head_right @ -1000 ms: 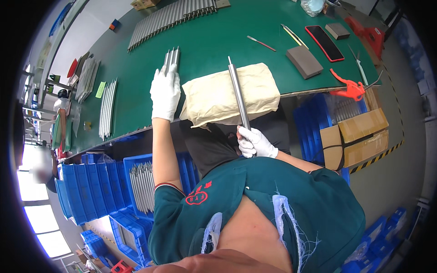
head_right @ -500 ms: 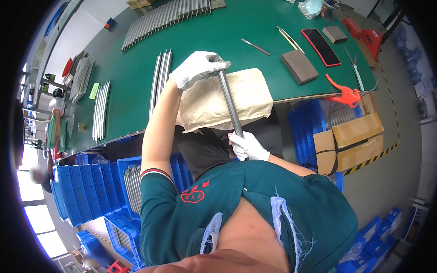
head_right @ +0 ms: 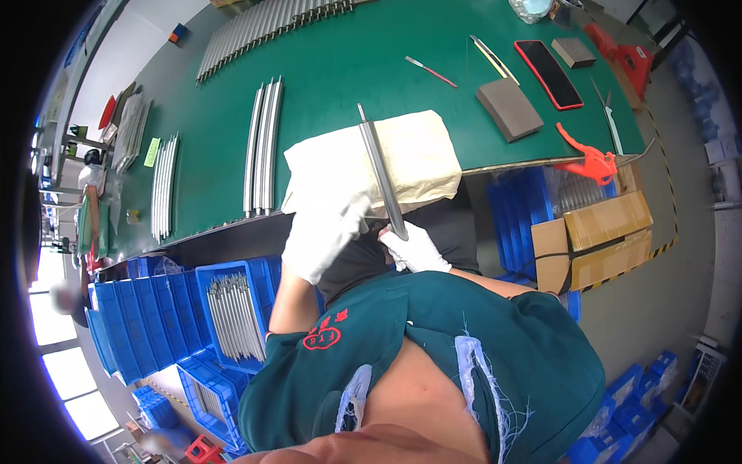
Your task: Polishing the ends of metal rods using a sanding block and inspecting them.
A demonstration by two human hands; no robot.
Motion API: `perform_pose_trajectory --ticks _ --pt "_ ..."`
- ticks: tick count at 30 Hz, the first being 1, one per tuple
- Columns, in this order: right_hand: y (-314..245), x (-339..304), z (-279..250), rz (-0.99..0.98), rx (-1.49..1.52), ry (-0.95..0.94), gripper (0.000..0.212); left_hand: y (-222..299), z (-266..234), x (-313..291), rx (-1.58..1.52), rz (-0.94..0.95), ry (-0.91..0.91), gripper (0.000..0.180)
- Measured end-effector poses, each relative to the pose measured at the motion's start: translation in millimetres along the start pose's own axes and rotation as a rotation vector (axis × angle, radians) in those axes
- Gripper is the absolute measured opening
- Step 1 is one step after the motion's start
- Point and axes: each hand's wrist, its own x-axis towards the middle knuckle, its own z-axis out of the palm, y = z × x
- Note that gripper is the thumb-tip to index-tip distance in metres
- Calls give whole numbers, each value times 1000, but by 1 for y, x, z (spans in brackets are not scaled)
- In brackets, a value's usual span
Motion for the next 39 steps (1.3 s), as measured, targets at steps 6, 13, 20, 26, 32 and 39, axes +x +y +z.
perform_pose_trajectory --ticks 6,13,20,26,32,39 --pt "1 -9 8 -66 -113 -8 23 7 72 -12 -157 94 162 30" --pt "-75 -19 -8 -100 -1608 -650 42 41 74 -18 -1835 -613 168 42" --pt "-184 -8 -89 -970 -1757 758 59 48 89 -26 -1911 -766 141 45" --pt "-186 7 -111 -317 -1886 882 63 47 89 -27 -1950 -760 123 45" --pt "-180 5 -53 -1135 -1476 311 52 46 90 -27 -1961 -778 109 47" --pt "-160 42 26 -1389 -1796 -12 47 46 88 -27 -2022 -776 82 46"
